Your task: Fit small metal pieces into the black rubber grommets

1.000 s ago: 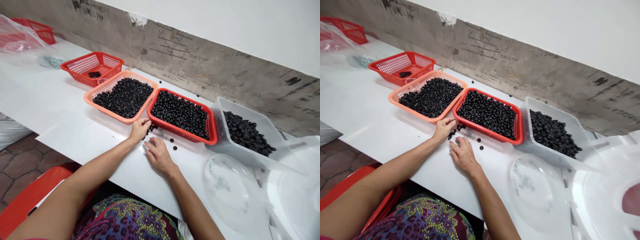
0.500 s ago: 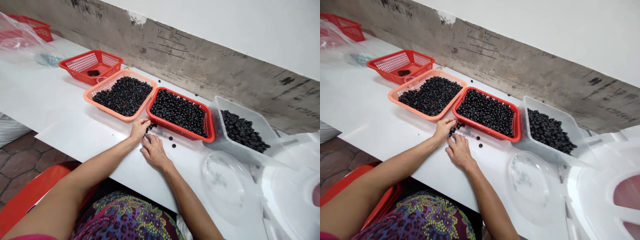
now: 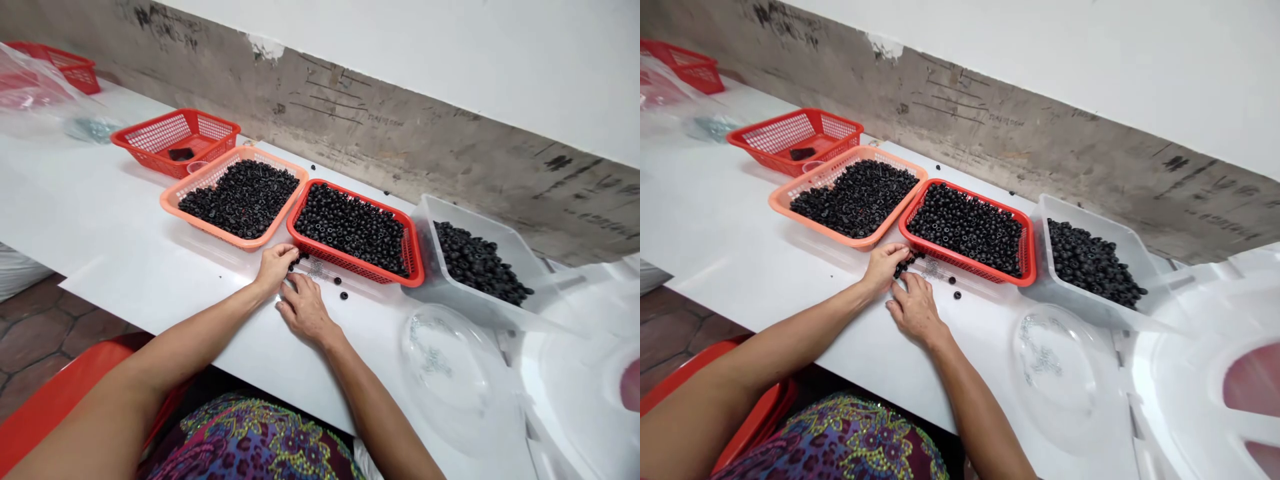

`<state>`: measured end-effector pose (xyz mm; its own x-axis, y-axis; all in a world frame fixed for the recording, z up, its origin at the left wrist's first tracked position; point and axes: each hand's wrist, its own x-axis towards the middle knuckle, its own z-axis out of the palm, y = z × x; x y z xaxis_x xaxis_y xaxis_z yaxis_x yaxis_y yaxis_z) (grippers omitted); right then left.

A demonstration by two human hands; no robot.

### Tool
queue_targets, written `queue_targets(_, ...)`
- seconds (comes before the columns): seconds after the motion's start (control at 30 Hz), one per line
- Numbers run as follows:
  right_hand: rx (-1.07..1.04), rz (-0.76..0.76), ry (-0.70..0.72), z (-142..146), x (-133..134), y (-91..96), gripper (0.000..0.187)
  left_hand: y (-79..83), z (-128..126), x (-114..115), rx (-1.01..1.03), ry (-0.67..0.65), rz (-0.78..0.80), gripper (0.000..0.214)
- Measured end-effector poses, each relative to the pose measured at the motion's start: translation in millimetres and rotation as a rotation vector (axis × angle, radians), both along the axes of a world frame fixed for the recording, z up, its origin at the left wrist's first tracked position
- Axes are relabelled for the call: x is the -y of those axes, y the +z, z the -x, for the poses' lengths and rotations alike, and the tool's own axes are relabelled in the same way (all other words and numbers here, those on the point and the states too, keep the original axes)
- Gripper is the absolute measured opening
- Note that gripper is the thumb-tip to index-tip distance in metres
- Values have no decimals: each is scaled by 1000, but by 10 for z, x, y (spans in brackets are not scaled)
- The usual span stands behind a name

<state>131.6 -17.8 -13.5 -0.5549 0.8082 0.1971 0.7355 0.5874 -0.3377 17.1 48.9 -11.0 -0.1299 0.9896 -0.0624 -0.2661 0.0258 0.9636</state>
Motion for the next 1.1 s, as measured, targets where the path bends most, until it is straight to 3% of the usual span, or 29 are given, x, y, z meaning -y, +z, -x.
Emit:
queue_targets(0.8, -76, 23, -22, 13, -8, -12, 43, -39, -26, 39, 21, -59, 32, 18)
queue_targets(0.97, -234, -30, -51, -35, -26, -114, 33, 7, 1, 21, 0, -47, -5, 20)
queue_targets(1.1, -475, -49, -187, -92, -51, -150, 24, 46, 30, 16, -1, -49, -28, 24)
